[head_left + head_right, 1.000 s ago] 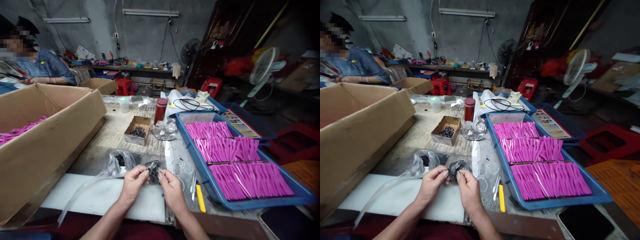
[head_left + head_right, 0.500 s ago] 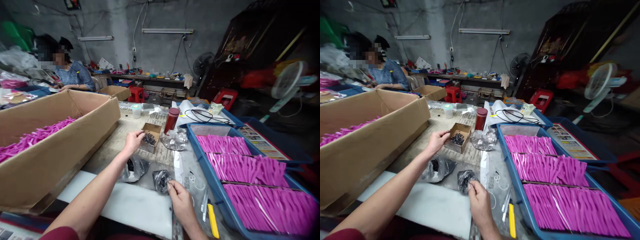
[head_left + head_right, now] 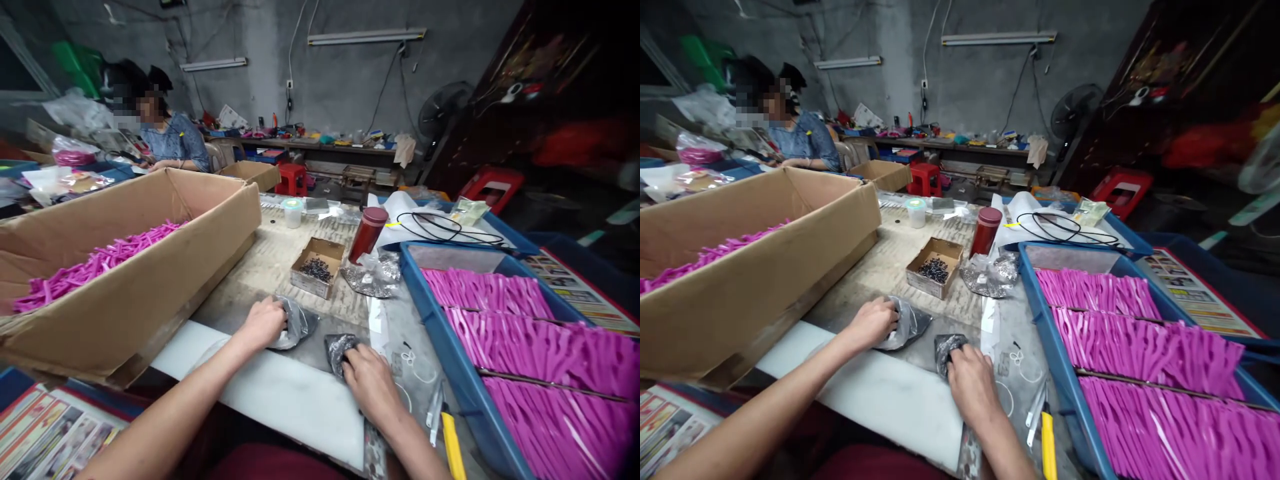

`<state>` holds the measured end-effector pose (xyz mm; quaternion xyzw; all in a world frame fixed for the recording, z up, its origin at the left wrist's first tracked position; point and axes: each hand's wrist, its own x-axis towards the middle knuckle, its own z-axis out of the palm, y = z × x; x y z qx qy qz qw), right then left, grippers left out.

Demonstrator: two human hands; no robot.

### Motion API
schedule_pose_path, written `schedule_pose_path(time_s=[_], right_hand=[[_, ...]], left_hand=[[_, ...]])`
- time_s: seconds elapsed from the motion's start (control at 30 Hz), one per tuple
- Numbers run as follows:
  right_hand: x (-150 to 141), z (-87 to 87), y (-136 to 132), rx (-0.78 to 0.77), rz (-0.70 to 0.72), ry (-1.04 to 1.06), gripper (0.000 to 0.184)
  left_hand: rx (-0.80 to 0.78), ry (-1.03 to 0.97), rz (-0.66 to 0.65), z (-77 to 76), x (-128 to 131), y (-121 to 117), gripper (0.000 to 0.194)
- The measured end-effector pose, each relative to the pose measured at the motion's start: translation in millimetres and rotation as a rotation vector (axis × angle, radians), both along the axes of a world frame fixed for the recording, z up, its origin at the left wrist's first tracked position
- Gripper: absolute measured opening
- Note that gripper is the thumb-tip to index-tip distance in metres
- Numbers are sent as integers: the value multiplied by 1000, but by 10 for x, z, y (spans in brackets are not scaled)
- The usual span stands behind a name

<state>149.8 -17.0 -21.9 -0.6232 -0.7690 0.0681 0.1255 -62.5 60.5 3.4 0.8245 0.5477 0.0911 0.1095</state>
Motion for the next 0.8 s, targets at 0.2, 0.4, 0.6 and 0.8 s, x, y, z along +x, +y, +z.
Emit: schedule_pose_path(time_s=[0.2,0.4,0.6,0.8], right_hand=[[-53,-22,25,-11,-11,-103,11],[-45,-59,8,27,-1,-95,12],[-46,-52,3,27,-20,-97,13],[-26,-45,-2,51,-20,-31,14]], left_hand=[[67,83,13,-84,65,-59,21],[61,126,34,80,38,-148,26],[49,43,25,79,-31,-162,22],[17,-163,26,114,-76,-153,20]])
